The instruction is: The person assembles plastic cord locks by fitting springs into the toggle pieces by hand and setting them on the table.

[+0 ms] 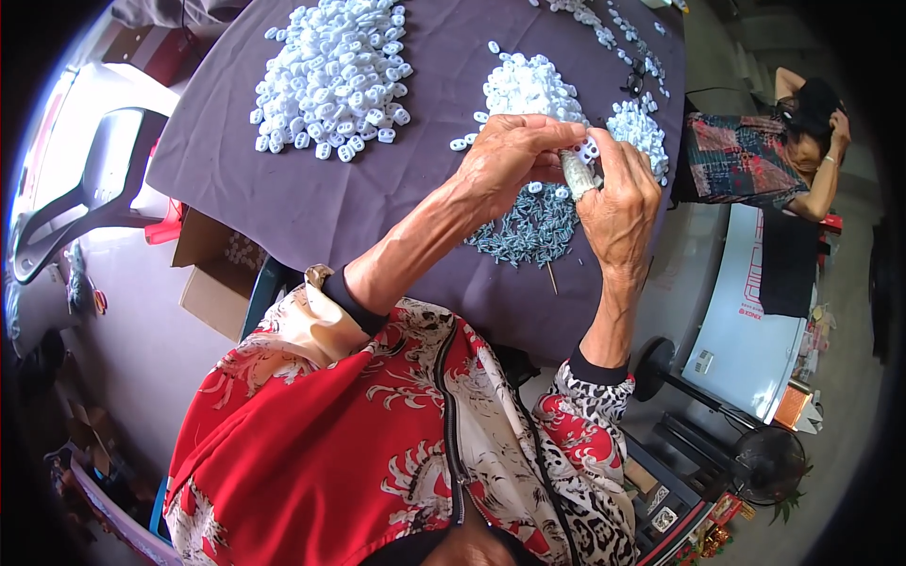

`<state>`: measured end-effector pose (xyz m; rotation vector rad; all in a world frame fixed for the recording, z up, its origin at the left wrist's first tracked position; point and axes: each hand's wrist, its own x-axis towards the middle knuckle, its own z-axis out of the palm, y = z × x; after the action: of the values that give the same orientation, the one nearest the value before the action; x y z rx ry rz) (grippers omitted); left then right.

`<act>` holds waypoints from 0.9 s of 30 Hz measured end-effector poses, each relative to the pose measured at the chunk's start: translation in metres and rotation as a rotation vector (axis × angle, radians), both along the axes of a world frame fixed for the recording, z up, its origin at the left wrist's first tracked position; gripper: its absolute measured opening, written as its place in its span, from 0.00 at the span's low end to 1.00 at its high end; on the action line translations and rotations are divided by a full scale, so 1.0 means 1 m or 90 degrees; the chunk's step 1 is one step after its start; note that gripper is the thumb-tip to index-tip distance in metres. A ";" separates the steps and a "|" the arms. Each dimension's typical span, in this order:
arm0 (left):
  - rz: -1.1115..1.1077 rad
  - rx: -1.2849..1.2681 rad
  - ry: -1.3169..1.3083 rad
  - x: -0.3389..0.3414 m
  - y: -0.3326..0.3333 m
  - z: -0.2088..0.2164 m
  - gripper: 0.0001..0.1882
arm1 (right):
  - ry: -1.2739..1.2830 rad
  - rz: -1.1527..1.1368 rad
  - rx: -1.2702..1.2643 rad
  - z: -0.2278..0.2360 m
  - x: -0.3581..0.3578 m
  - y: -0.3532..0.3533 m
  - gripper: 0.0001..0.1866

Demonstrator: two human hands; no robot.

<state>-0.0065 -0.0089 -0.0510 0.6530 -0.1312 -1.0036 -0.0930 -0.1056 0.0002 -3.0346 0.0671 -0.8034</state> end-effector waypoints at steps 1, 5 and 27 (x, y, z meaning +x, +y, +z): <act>0.000 -0.009 -0.008 0.000 0.000 -0.001 0.10 | 0.001 -0.003 0.004 0.000 0.000 0.000 0.18; 0.014 -0.002 -0.013 -0.002 0.001 0.002 0.10 | 0.024 -0.009 0.003 0.003 0.000 -0.001 0.17; 0.011 -0.002 -0.076 -0.009 0.001 0.003 0.11 | 0.034 0.024 0.022 0.002 -0.006 -0.010 0.15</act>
<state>-0.0156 -0.0075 -0.0478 0.7099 -0.2325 -0.9473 -0.0991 -0.1155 0.0027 -3.0161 0.0244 -0.7109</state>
